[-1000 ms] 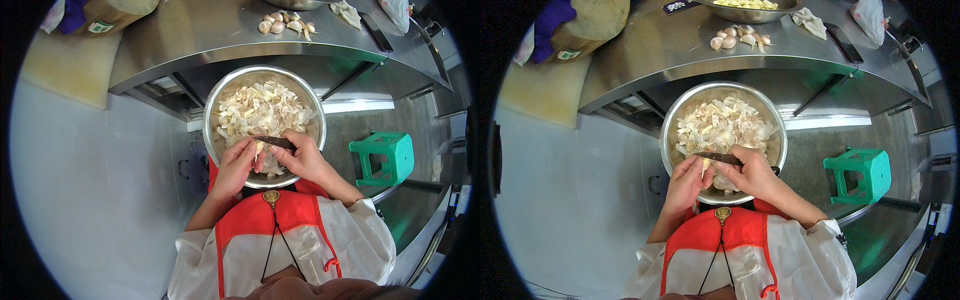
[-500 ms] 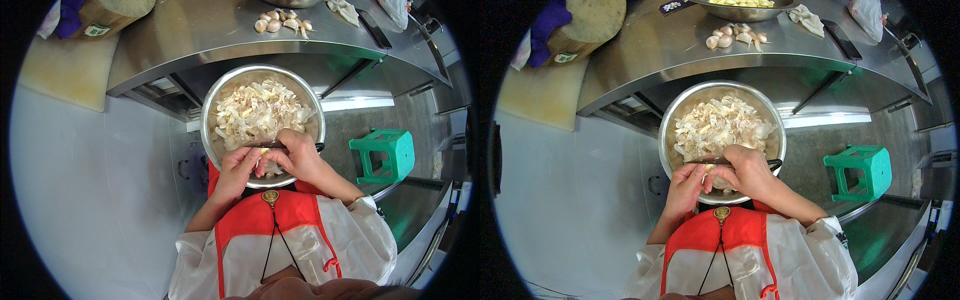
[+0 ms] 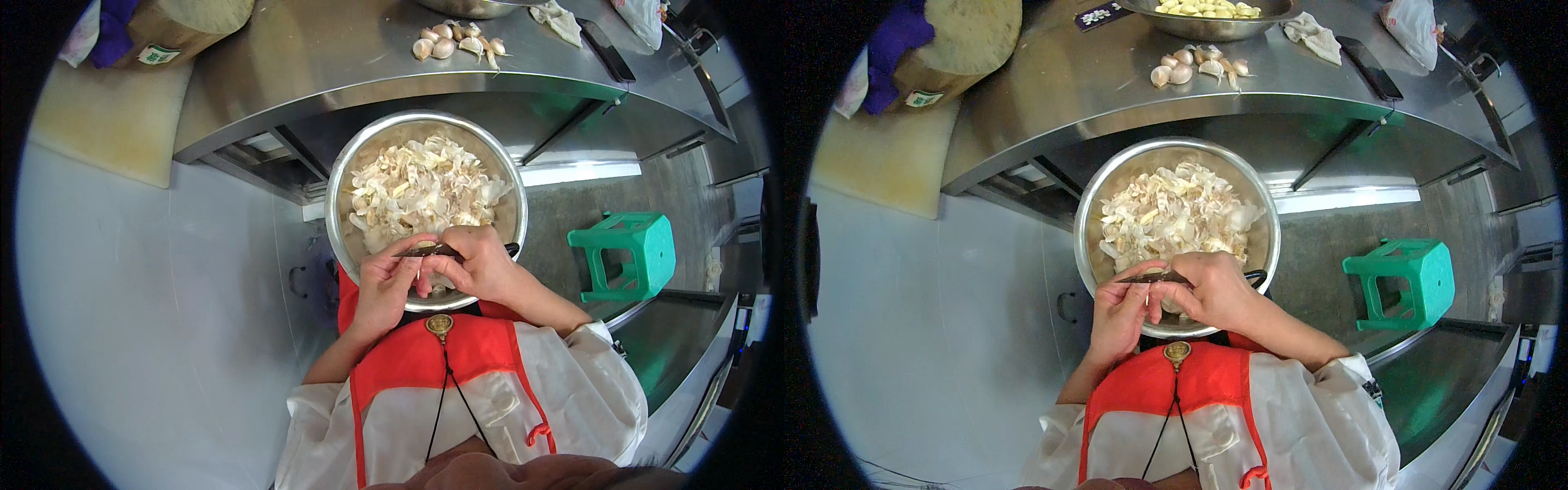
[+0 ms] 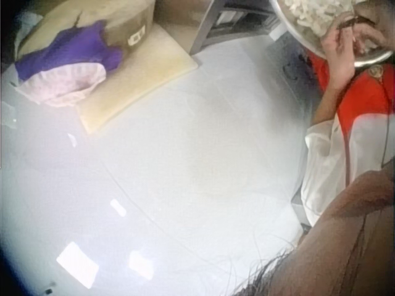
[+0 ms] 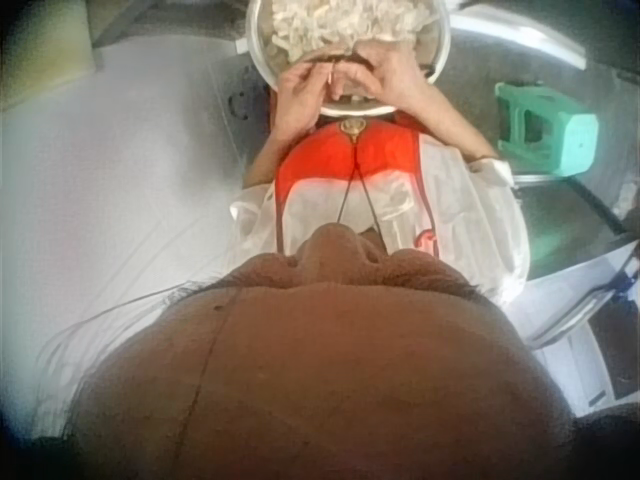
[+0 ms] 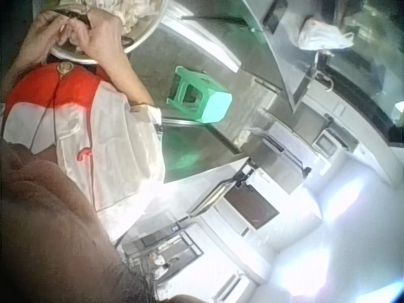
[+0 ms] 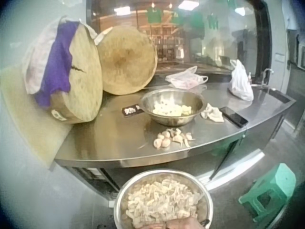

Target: The person peels garlic cloves one by one using a small knife. They hold each clove in the left hand and use the knife in the right hand to remove the skin, dropping the peeled cloves into a metal bowl and the skins into a separate bowl. The process is repetitive and continuous throughout the clip.

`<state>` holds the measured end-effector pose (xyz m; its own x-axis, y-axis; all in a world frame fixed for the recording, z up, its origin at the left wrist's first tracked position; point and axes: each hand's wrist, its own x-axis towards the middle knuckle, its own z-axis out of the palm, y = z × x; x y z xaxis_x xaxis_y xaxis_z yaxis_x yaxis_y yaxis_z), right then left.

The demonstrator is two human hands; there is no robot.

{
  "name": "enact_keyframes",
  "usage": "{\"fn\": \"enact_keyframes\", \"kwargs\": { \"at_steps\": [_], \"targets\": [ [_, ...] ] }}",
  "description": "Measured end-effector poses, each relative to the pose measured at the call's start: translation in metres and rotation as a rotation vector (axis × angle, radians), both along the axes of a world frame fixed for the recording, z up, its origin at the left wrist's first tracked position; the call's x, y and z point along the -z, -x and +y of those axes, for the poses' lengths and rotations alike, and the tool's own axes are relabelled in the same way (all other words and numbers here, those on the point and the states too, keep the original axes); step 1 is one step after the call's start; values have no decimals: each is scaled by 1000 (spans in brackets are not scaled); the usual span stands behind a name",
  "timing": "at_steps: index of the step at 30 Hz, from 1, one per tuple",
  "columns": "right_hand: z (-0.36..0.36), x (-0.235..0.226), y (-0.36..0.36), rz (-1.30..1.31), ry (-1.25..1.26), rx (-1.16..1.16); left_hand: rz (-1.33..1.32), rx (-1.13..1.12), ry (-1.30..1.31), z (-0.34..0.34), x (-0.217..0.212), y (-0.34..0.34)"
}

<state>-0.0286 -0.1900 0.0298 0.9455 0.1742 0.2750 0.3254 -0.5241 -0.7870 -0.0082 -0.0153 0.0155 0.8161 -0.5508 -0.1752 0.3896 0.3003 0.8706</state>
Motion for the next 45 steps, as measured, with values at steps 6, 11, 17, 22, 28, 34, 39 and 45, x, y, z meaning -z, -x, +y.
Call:
{"fn": "enact_keyframes", "kwargs": {
  "at_steps": [6,11,17,22,28,34,39,45],
  "targets": [
    [6,-13,10,58,3,-98,212,-130,132,-11,-10,-3],
    [7,-21,18,185,-73,-258,231,-51,263,-3,-9,-11],
    [3,-23,19,168,-90,-126,307,10,394,3,0,-18],
    [-1,-32,14,257,-83,18,327,-29,307,4,-2,-15],
    [-3,-22,14,341,-216,90,231,-1,277,5,3,-16],
    [-9,-17,6,275,-135,8,254,92,316,9,6,-19],
    [-2,-15,3,246,-166,73,236,7,184,6,6,-14],
    [-1,-11,0,130,-82,-1,115,32,7,4,5,-14]
  ]
}}
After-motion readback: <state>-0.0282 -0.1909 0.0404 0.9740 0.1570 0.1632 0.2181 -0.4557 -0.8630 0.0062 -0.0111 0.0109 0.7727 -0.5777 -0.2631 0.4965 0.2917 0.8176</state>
